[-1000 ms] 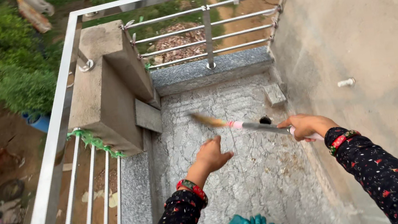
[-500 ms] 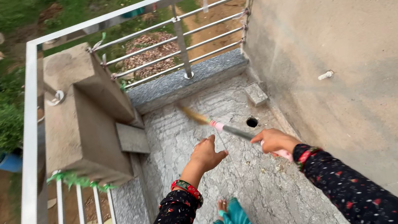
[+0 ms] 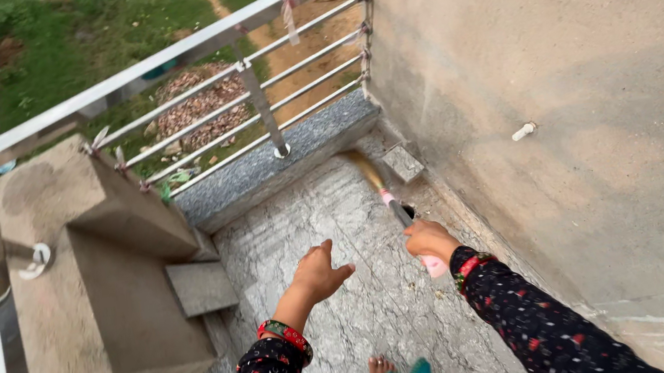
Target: The person sweeps the tiled floor of a balcony using a long-handled broom.
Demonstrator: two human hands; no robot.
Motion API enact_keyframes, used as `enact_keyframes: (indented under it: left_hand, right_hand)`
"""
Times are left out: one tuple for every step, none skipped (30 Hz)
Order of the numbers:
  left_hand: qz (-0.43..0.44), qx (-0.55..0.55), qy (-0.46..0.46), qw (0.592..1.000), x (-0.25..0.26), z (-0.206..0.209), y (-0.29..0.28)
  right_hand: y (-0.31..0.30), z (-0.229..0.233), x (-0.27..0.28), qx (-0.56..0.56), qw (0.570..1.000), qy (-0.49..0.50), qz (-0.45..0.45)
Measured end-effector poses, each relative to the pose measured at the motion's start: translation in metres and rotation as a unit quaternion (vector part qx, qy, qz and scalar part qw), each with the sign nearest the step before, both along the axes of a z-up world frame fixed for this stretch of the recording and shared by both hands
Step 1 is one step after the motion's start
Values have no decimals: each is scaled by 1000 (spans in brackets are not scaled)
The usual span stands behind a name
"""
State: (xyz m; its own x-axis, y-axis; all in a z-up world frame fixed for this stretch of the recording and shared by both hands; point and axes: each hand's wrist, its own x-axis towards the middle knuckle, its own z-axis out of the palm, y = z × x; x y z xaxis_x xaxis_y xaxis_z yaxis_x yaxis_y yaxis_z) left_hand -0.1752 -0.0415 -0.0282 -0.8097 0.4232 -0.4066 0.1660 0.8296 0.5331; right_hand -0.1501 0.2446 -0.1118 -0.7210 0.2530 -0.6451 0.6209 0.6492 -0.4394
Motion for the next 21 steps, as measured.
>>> enact_keyframes:
  left_hand:
    - [-5,0,1,1000,-9,-2,2]
    - [-6,5,-7,1000,-13,-4,3]
    - [-7,9,-15,1000,-16,-6,4]
    - [-12,8,-16,1000,-18,-7,6]
    - [-24,11,-10,1000,-20,-8,8]
    - [-35,16,-3,999,-25,-6,11]
    - [-39,18,-2,999,-32,-4,13]
    - [-46,10,-7,999,-36,-3,16]
    - [-52,2,-12,999,-40,-2,19]
    - [-56,2,-15,998,-43,0,19]
    - [-50,2,-23,998,-47,1,18]
    - [-43,3,-30,999,-50,2,17]
    - [-47,4,-32,998,-52,2,14]
    - [-54,2,-35,998,-56,1,10]
    - [-62,1,-38,997,-59,0,4]
    - [-67,-1,-38,997,-64,-3,-2]
    - [-71,-2,-31,997,-69,-7,-8]
    - [-72,-2,-24,997,-73,-11,-14]
    - [-76,-1,-24,997,-77,-15,-20]
    - [-76,12,-17,997,-83,-19,-26]
    - [-75,26,-10,997,-88,-22,-32]
  right_hand:
    - [1,7,-9,0,1000,1,-5]
    - [-1,11,-13,-27,1000,0,-4]
    - [-2,13,-13,-53,999,-1,-3]
    - [-5,13,-12,-54,999,-1,-9]
    - [-10,12,-11,-105,993,-8,-61]
    - [-12,10,-14,-153,982,-12,-113]
    - [-15,6,-19,-152,981,-9,-117]
    - [-18,-1,-19,-230,963,4,-143]
    - [-18,-8,-21,-307,937,19,-167]
    - [-19,-16,-24,-306,936,18,-172]
    - [-21,-23,-27,-327,922,9,-206]
    - [-24,-30,-31,-347,907,2,-240]
    - [-28,-35,-33,-345,906,1,-244]
    - [-35,-38,-37,-354,892,5,-280]
    - [-43,-40,-41,-362,877,9,-315]
    - [-54,-42,-46,-363,875,10,-320]
    - [-67,-44,-50,-373,865,16,-336]
    - [-77,-43,-54,-380,856,22,-350]
    - [-85,-43,-57,-380,855,23,-354]
    - [-94,-41,-59,-402,846,39,-349]
    - [-101,-40,-61,-424,836,55,-344]
